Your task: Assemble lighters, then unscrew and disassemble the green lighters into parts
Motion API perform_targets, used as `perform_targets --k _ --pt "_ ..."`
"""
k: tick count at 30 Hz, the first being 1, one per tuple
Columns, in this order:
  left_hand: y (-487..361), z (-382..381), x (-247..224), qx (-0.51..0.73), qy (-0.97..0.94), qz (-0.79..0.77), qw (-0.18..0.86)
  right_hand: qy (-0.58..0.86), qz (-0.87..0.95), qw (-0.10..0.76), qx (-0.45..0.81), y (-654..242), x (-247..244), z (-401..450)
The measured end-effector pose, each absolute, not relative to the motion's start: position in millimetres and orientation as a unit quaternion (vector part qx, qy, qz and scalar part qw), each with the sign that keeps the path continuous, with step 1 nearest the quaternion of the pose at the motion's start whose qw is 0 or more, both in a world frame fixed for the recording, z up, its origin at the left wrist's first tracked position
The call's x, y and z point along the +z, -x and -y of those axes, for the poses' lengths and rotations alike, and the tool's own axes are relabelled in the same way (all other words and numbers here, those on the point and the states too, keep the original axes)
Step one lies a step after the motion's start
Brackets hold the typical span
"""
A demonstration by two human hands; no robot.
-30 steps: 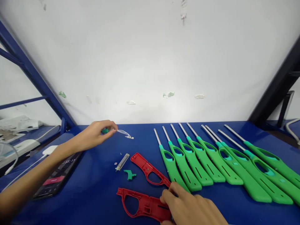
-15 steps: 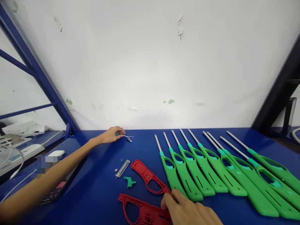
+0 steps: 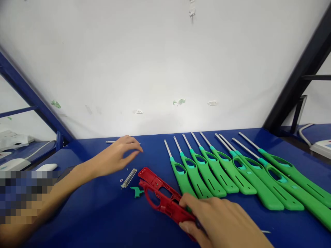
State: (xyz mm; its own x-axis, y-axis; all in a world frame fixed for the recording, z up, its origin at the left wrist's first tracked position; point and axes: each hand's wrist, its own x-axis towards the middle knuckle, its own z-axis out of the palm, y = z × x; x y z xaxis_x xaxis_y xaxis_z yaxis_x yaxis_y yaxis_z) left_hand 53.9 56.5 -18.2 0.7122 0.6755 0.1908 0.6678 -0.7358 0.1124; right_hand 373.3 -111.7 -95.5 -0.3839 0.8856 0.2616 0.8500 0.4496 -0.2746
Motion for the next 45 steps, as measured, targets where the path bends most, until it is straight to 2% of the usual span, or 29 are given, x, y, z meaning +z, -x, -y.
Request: perform_targets --k 4,8,14,19,26,31,33,36,39,42,45 --pt "-77.9 -20.6 -15.7 0.078 -0.947 -0.301 0.085 0.598 0.765 0.231 0.059 -402.9 -85.9 115.4" --pt "-90.1 -6.5 -22.0 0.051 -0.95 -0.277 0.133 0.649 0.707 0.283 0.015 -419.0 -74.5 119.0" --pt "-101.5 -2.5 -30.3 0.033 -0.945 -0.266 0.188 0.642 0.713 0.281 -0.005 -416.5 -68.4 117.9" --pt "-105.9 -1.5 -25.9 0.094 -0.919 -0.274 0.266 0.634 0.71 0.299 0.068 -408.0 -68.4 114.8" --pt "-122.6 15.8 -17.1 0.209 -0.826 -0.205 0.482 0.564 0.716 0.319 0.259 -375.0 -50.9 108.0" --pt "-129.5 22.5 -9.1 0.294 -0.696 -0.127 0.642 0.507 0.739 0.34 0.285 -351.4 -35.6 107.3" --pt "-129.6 23.8 -6.3 0.309 -0.668 -0.115 0.667 0.501 0.74 0.336 0.297 -348.5 -33.6 106.3" --pt "-127.3 24.4 -1.1 0.348 -0.666 -0.124 0.648 0.509 0.737 0.339 0.29 -354.0 -36.0 104.6" --pt "-119.8 19.1 6.5 0.394 -0.71 -0.166 0.559 0.555 0.695 0.408 0.207 -367.2 -39.6 105.8" --pt "-106.4 6.2 10.0 0.357 -0.839 -0.219 0.347 0.613 0.627 0.47 0.103 -380.8 -39.1 112.3" --pt "-92.2 -7.9 0.9 0.154 -0.958 -0.22 0.096 0.64 0.589 0.49 0.062 -390.6 -36.4 121.7"
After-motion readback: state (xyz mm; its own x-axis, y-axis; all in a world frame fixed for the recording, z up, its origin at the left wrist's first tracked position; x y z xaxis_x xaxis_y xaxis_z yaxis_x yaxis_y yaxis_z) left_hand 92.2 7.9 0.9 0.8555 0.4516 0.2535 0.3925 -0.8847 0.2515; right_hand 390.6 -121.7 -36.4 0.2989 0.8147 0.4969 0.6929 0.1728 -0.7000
